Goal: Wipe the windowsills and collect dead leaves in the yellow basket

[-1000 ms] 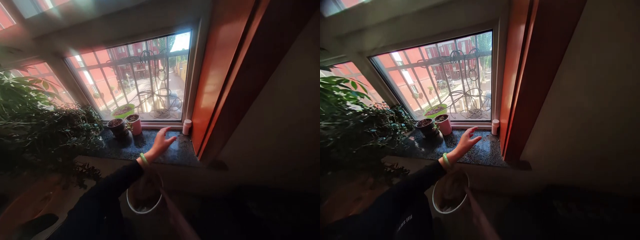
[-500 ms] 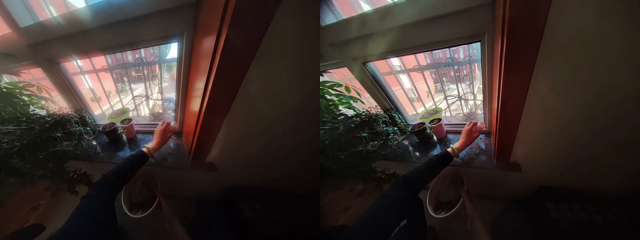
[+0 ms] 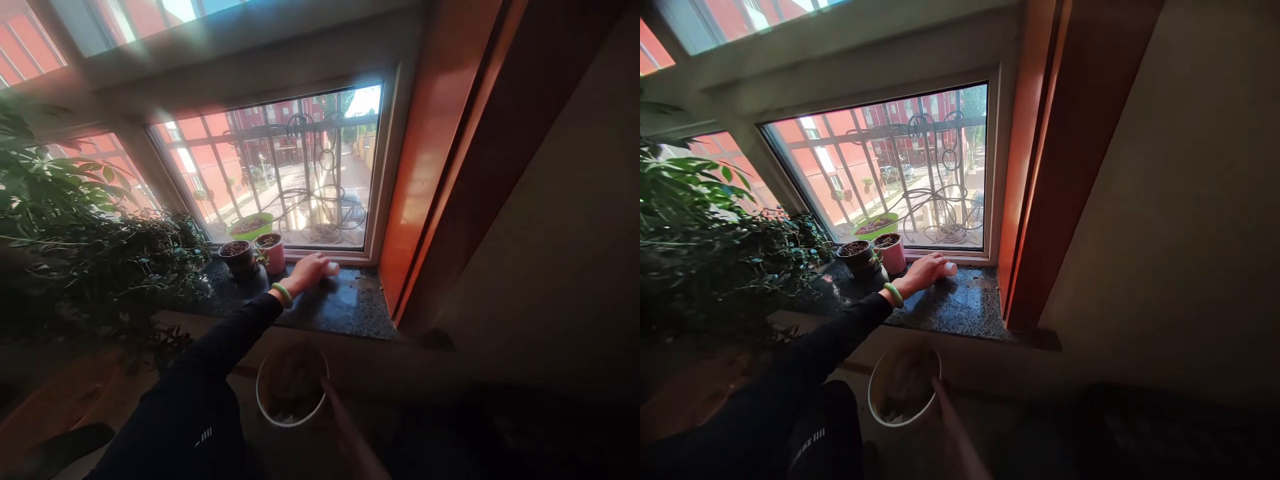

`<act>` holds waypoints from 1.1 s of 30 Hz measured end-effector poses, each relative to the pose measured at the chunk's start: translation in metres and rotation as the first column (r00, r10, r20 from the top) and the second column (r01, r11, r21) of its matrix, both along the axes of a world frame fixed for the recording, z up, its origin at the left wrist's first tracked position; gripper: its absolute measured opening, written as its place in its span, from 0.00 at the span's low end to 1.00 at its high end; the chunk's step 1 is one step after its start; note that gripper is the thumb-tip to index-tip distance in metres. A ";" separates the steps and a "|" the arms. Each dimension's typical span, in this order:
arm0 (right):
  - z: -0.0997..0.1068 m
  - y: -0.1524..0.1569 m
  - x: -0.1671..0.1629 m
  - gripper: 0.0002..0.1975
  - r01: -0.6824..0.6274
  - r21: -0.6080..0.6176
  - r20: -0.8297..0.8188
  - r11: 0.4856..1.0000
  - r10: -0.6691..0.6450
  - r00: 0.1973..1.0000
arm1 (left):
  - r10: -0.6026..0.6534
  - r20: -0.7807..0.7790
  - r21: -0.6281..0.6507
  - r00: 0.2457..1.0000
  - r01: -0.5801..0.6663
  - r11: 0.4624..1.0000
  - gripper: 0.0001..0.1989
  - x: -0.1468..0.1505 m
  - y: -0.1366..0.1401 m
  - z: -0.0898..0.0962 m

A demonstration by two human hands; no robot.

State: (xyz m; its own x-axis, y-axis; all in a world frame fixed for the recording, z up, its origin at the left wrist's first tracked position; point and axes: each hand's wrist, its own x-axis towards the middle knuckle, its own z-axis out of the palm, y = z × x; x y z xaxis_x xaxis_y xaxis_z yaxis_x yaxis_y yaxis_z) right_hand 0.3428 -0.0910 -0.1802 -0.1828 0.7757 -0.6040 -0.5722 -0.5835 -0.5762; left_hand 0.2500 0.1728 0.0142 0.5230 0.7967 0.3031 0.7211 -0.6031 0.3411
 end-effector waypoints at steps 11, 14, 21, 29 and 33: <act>-0.008 0.000 0.000 0.42 -0.011 -0.077 -0.008 0.997 0.010 1.000 | 0.486 0.458 -0.216 0.745 -0.437 0.873 0.16 -0.034 0.020 -0.028; -0.003 -0.002 0.003 0.41 0.014 -0.066 -0.003 0.998 -0.015 1.000 | 0.523 0.469 -0.280 0.712 -0.441 0.852 0.23 -0.033 0.016 -0.030; 0.000 -0.005 0.014 0.35 -0.006 -0.079 0.028 0.997 0.008 1.000 | 0.246 0.665 -0.157 0.705 -0.190 0.969 0.21 -0.068 -0.099 -0.033; 0.003 -0.017 0.027 0.36 0.038 -0.065 0.064 0.997 -0.034 0.997 | 0.769 0.525 -0.708 0.365 -0.315 0.632 0.26 -0.109 -0.267 -0.147; 0.009 -0.023 0.034 0.36 0.006 0.002 0.124 1.000 -0.007 0.992 | 0.848 0.358 -0.931 0.391 0.081 0.356 0.32 -0.093 -0.278 -0.184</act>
